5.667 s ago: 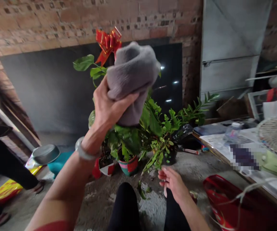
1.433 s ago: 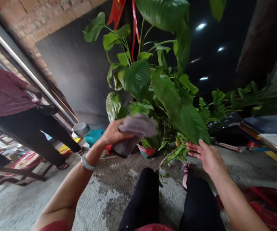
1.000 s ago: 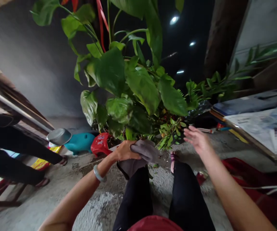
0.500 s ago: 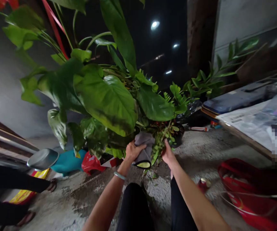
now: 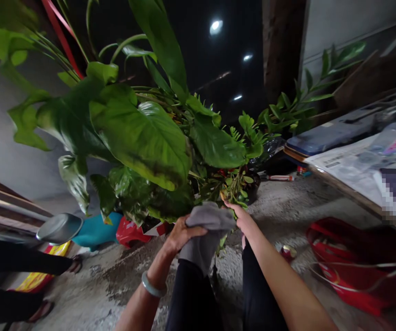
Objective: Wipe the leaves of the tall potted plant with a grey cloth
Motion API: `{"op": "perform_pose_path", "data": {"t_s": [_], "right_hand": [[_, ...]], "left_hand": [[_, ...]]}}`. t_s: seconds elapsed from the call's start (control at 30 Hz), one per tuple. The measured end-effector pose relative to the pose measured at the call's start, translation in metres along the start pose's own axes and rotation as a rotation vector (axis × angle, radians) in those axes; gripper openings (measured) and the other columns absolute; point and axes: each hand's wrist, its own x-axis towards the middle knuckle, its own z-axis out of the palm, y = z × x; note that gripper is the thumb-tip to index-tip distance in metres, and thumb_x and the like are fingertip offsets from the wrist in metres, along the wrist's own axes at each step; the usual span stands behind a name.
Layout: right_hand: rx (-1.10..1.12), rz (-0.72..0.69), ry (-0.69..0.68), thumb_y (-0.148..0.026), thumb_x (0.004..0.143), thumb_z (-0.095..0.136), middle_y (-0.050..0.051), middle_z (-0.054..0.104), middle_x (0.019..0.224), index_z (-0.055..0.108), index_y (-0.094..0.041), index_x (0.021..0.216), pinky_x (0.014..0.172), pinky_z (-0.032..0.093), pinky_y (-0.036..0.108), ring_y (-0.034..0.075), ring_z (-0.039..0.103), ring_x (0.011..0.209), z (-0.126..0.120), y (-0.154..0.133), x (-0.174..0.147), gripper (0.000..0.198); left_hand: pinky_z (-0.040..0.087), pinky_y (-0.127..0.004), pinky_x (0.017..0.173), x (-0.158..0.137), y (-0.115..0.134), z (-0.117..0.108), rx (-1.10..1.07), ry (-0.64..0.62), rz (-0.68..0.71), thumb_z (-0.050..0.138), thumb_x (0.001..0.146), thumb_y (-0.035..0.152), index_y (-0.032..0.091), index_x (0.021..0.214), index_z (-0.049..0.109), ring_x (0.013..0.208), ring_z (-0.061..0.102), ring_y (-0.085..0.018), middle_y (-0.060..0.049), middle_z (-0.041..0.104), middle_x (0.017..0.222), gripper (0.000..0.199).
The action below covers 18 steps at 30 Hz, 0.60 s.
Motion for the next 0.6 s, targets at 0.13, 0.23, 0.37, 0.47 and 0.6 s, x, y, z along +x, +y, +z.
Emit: {"op": "perform_pose_path", "data": {"t_s": [0.13,0.23,0.37,0.47,0.6], "right_hand": [[0.044,-0.013,-0.035,-0.032,0.102,0.071,0.006,0.074,0.105,0.07,-0.017,0.121,0.08,0.065,0.038,0.019,0.072,0.09,0.007,0.007,0.005,0.024],[0.071,-0.023,-0.096,-0.031,0.101,0.071,0.006,0.074,0.106,0.07,-0.017,0.12,0.08,0.064,0.038,0.019,0.073,0.09,0.038,0.01,0.021,0.024],[0.088,-0.045,-0.15,-0.041,0.103,0.069,0.01,0.068,0.136,0.067,-0.021,0.134,0.095,0.063,0.045,0.024,0.07,0.113,0.077,0.01,0.04,0.037],[0.081,-0.043,-0.149,-0.042,0.103,0.069,0.011,0.067,0.139,0.066,-0.021,0.136,0.098,0.062,0.048,0.026,0.069,0.117,0.078,0.008,0.043,0.039],[0.065,-0.051,-0.104,-0.038,0.101,0.072,0.01,0.073,0.129,0.069,-0.019,0.128,0.094,0.064,0.045,0.024,0.073,0.11,0.044,0.013,0.029,0.034]], "left_hand": [[0.06,-0.037,0.082,0.011,0.005,-0.009,-0.091,0.347,0.01,0.088,0.064,0.049,0.014,0.105,0.08,0.097,0.076,-0.032,-0.009,0.082,0.098,0.055],[0.061,-0.038,0.079,0.013,0.002,-0.01,-0.18,0.386,-0.068,0.089,0.064,0.05,0.013,0.103,0.08,0.094,0.076,-0.032,-0.012,0.082,0.098,0.055],[0.062,-0.039,0.073,0.003,0.007,-0.014,-0.287,0.338,-0.119,0.091,0.06,0.051,0.014,0.095,0.081,0.084,0.076,-0.032,-0.011,0.081,0.088,0.052],[0.063,-0.04,0.076,0.009,0.024,-0.007,-0.408,0.361,-0.096,0.093,0.058,0.05,0.013,0.099,0.081,0.089,0.078,-0.034,-0.012,0.081,0.091,0.057],[0.063,-0.039,0.084,0.047,0.04,0.024,-0.388,0.453,0.028,0.09,0.064,0.052,0.013,0.112,0.077,0.1,0.078,-0.033,-0.014,0.082,0.106,0.063]]}}
